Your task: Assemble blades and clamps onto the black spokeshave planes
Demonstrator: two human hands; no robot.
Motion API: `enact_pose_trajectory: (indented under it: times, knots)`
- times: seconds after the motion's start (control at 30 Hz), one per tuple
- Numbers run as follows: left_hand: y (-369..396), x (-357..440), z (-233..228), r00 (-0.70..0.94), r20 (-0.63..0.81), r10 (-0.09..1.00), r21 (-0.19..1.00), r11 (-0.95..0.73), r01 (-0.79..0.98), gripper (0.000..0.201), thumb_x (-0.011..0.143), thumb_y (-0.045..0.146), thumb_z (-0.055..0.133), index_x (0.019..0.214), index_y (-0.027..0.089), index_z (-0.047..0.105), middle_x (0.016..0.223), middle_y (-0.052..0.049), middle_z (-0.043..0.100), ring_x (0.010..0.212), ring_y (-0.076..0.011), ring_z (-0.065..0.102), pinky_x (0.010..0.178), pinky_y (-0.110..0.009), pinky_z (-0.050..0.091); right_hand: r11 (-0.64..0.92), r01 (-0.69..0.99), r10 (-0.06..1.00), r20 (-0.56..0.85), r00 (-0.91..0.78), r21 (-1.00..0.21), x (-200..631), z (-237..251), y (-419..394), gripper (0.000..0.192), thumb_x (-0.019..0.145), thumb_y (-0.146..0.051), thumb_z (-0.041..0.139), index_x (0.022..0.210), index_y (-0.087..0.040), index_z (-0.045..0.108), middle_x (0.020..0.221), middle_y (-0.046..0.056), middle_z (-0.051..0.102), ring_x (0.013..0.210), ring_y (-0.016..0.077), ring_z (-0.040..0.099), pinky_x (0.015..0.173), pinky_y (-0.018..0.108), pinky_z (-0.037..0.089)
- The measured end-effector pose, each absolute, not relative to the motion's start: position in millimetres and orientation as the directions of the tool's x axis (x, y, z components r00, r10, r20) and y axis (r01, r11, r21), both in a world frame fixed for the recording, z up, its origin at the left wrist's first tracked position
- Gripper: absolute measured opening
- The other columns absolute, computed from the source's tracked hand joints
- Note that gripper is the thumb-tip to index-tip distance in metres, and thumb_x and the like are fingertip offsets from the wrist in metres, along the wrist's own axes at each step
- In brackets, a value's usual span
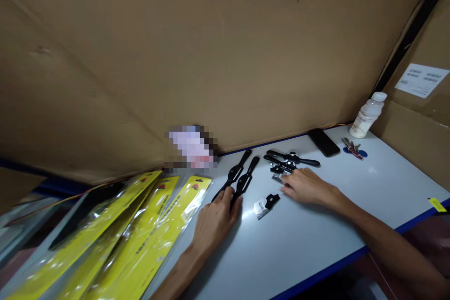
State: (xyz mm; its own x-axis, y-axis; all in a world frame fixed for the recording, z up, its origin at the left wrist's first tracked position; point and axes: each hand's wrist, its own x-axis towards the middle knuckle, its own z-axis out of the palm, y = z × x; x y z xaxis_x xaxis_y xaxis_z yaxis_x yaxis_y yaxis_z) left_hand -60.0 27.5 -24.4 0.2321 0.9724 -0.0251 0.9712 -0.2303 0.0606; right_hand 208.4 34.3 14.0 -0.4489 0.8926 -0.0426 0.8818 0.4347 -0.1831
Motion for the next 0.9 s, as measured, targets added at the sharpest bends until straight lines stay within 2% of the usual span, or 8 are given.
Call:
enact_pose_trajectory:
  times: [0.07, 0.2, 0.27, 0.33, 0.43, 0.57, 0.77, 0.9]
  knots:
    - [29.2, -63.4, -29.8, 0.267, 0.071, 0.961, 0.136, -0.275, 0.952, 0.024, 0.101, 0.036, 0.040, 0.111, 0.020, 0.055, 0.105, -0.009, 0.068, 0.079, -0.0250, 0.070, 0.065, -0.034, 0.047, 0.347, 0.925, 0.934, -0.031, -0.356, -0.154, 222.6, 20.4, 40.7, 0.028, 0.098, -0.034, 0.047, 0.089, -0.016, 0.067, 0.078, 0.010, 0.069, 0.069, 0.0215, 0.061, 0.059, 0.032, 0.028]
    - [31.4, -68.7, -37.0, 0.317, 0.237, 0.919, 0.194, -0.364, 0.911, 0.028, 0.098, 0.036, 0.043, 0.116, 0.020, 0.057, 0.113, -0.011, 0.061, 0.090, -0.0251, 0.065, 0.069, -0.035, 0.051, 0.242, 0.963, 0.968, -0.030, -0.248, -0.118, 242.5, 25.6, 47.3, 0.019, 0.093, -0.025, 0.052, 0.102, -0.014, 0.065, 0.095, 0.014, 0.070, 0.079, 0.0244, 0.063, 0.061, 0.032, 0.030]
    - [31.4, -69.1, -36.8, 0.340, 0.293, 0.894, 0.217, -0.409, 0.887, 0.027, 0.097, 0.035, 0.044, 0.113, 0.020, 0.060, 0.112, -0.011, 0.060, 0.095, -0.0260, 0.063, 0.072, -0.036, 0.053, 0.231, 0.966, 0.969, -0.064, -0.240, -0.119, 246.8, 23.5, 48.5, 0.018, 0.087, -0.019, 0.056, 0.102, -0.013, 0.065, 0.097, 0.015, 0.069, 0.081, 0.0249, 0.062, 0.061, 0.032, 0.031]
    - [30.7, -68.1, -34.1, 0.362, 0.338, 0.869, 0.246, -0.453, 0.857, 0.025, 0.097, 0.033, 0.044, 0.109, 0.019, 0.062, 0.110, -0.012, 0.060, 0.097, -0.0259, 0.061, 0.078, -0.038, 0.053, 0.226, 0.964, 0.964, -0.108, -0.242, -0.141, 248.4, 20.0, 49.9, 0.016, 0.083, -0.013, 0.056, 0.095, -0.014, 0.066, 0.091, 0.015, 0.069, 0.075, 0.0232, 0.061, 0.060, 0.032, 0.030]
    - [28.4, -65.5, -28.2, 0.384, 0.394, 0.835, 0.302, -0.512, 0.804, 0.023, 0.098, 0.029, 0.044, 0.105, 0.018, 0.064, 0.105, -0.012, 0.062, 0.097, -0.0253, 0.060, 0.085, -0.039, 0.052, 0.212, 0.954, 0.953, -0.170, -0.250, -0.214, 248.2, 15.1, 53.0, 0.008, 0.078, -0.014, 0.058, 0.075, -0.017, 0.065, 0.073, 0.009, 0.063, 0.062, 0.0186, 0.054, 0.056, 0.031, 0.029]
    - [24.7, -63.1, -23.2, 0.369, 0.432, 0.823, 0.399, -0.541, 0.740, 0.022, 0.098, 0.027, 0.045, 0.100, 0.019, 0.064, 0.100, -0.010, 0.063, 0.096, -0.0236, 0.060, 0.086, -0.038, 0.051, 0.171, 0.921, 0.946, -0.204, -0.253, -0.349, 245.8, 9.4, 58.2, 0.021, 0.077, -0.023, 0.062, 0.057, -0.020, 0.055, 0.057, 0.001, 0.051, 0.052, 0.0134, 0.043, 0.052, 0.029, 0.026]
    - [22.1, -62.7, -24.1, 0.373, 0.482, 0.793, 0.420, -0.583, 0.696, 0.019, 0.100, 0.024, 0.044, 0.104, 0.018, 0.062, 0.101, -0.009, 0.061, 0.096, -0.0216, 0.059, 0.087, -0.036, 0.049, 0.170, 0.821, 0.961, -0.094, -0.262, -0.546, 247.0, 10.0, 64.8, 0.027, 0.091, -0.026, 0.051, 0.065, -0.019, 0.054, 0.059, 0.000, 0.051, 0.056, 0.0128, 0.043, 0.052, 0.027, 0.028]
    - [20.8, -63.1, -22.8, 0.334, 0.502, 0.798, 0.421, -0.563, 0.711, 0.027, 0.099, 0.027, 0.046, 0.121, 0.017, 0.057, 0.114, -0.013, 0.060, 0.106, -0.0245, 0.057, 0.094, -0.040, 0.048, 0.233, 0.715, 0.921, -0.087, -0.380, -0.659, 249.4, 24.5, 60.2, 0.027, 0.092, -0.033, 0.055, 0.070, -0.019, 0.057, 0.060, -0.003, 0.048, 0.057, 0.0115, 0.042, 0.053, 0.026, 0.030]
